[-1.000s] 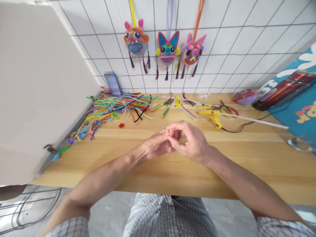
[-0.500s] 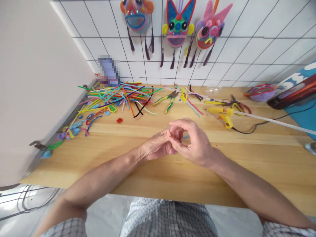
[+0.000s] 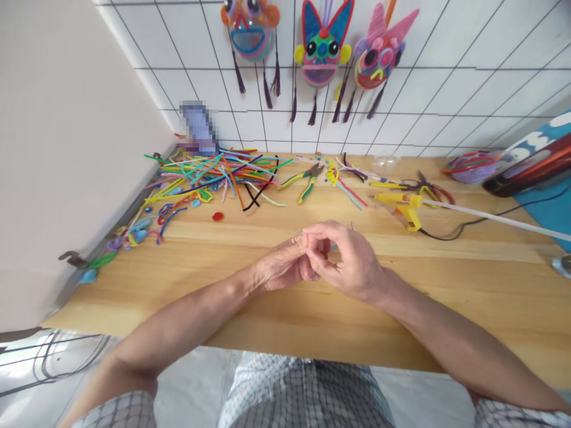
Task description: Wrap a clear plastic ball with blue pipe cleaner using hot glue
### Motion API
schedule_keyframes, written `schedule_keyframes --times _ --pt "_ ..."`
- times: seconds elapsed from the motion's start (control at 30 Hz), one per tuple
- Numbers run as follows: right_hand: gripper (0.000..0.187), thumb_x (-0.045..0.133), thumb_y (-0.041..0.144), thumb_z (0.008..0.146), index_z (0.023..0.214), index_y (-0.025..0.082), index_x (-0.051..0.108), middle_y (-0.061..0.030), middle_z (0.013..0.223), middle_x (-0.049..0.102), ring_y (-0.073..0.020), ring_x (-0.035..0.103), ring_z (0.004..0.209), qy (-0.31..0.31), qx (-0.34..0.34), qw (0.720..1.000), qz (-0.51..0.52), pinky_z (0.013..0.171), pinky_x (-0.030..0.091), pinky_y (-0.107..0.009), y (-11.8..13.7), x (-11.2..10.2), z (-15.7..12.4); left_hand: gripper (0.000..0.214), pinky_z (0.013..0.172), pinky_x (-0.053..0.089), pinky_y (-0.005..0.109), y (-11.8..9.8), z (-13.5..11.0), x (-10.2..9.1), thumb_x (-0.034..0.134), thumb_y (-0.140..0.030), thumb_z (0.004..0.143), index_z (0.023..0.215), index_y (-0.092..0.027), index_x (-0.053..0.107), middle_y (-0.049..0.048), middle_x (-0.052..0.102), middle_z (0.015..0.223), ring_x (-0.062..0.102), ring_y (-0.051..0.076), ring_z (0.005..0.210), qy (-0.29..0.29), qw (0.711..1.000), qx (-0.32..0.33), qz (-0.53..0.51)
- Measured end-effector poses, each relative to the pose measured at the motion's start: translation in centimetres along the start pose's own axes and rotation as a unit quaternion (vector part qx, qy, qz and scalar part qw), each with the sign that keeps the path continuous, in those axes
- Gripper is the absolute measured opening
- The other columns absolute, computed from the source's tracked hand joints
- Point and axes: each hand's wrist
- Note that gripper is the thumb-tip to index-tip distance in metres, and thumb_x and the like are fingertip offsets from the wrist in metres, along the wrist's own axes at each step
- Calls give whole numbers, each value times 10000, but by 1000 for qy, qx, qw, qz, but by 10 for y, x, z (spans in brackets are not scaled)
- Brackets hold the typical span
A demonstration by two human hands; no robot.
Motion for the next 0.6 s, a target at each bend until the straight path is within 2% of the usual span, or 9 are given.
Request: schedule_keyframes --times 0.2,0.33,0.5,0.6 --pt "432 665 95 955 1335 265 550 -14 1016 766 -148 750 809 -24 22 999 9 758 663 -292 1 0 -3 623 519 406 183 1 -4 1 987 -630 642 833 -151 638 -46 603 717 504 51 536 5 1000 -9 -26" --pt "450 637 78 944 1341 275 558 19 928 757 -150 759 806 -7 20 1000 -9 760 659 -273 1 0 -6 592 515 379 184 2 -3 4 990 -593 666 826 -158 622 -45 599 740 494 51 550 10 1000 -7 -27" --pt "446 651 86 947 1341 271 554 -12 1003 765 -154 759 832 -26 17 999 -8 766 660 -287 2 2 -8 620 506 355 184 2 -5 6 1009 -599 622 808 -154 621 -47 588 727 492 53 559 2 1000 -13 -27" --pt "423 623 81 954 1327 272 561 12 943 758 -139 743 769 -16 17 1000 -16 719 644 -262 4 4 -9 607 519 366 192 3 -7 6 991 -608 652 818 -143 638 -43 598 724 498 55 557 2 1000 -13 -22"
Point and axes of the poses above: each hand's wrist, its own z-axis towards the middle knuckle, its own x-axis out of the palm, y = z × x
